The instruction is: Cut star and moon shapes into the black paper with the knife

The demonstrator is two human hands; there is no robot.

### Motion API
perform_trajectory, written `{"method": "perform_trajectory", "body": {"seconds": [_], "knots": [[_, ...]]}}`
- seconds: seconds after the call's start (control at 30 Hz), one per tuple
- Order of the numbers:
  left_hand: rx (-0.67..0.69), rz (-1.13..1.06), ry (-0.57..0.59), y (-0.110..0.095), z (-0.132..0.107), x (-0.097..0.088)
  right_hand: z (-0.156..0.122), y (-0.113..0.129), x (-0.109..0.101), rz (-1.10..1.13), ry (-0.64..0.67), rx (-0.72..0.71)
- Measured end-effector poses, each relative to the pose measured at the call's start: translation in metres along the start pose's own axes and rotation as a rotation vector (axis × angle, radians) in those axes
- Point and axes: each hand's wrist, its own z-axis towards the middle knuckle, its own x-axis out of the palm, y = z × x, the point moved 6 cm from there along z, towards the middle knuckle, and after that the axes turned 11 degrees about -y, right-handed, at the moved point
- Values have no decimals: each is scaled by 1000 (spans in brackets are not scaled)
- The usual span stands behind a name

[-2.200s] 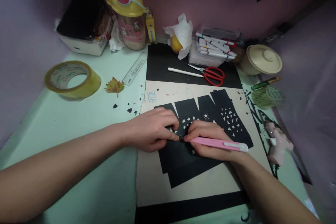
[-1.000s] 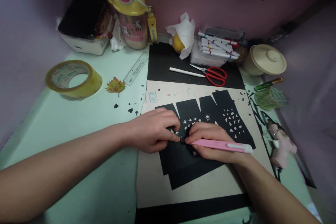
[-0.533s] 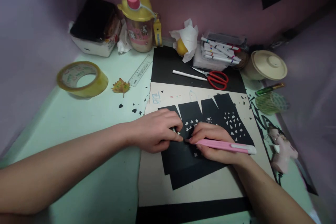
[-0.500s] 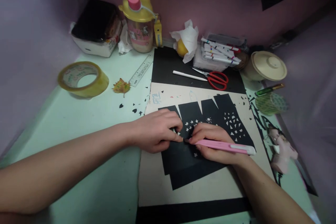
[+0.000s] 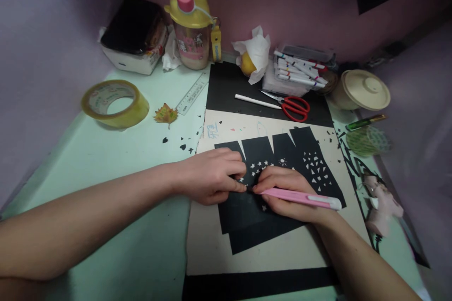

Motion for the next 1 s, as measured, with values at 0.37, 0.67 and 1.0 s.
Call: {"method": "perform_trajectory", "body": {"seconds": [0.37, 0.67, 1.0], "knots": [[25, 6, -34, -2, 1, -2, -1, -3, 0, 7, 21, 46], [0, 17, -2, -1, 1, -1, -2, -4, 1, -6, 20, 60], [2, 24, -5, -1, 1, -1, 0, 0, 2, -3, 9, 40]]}}
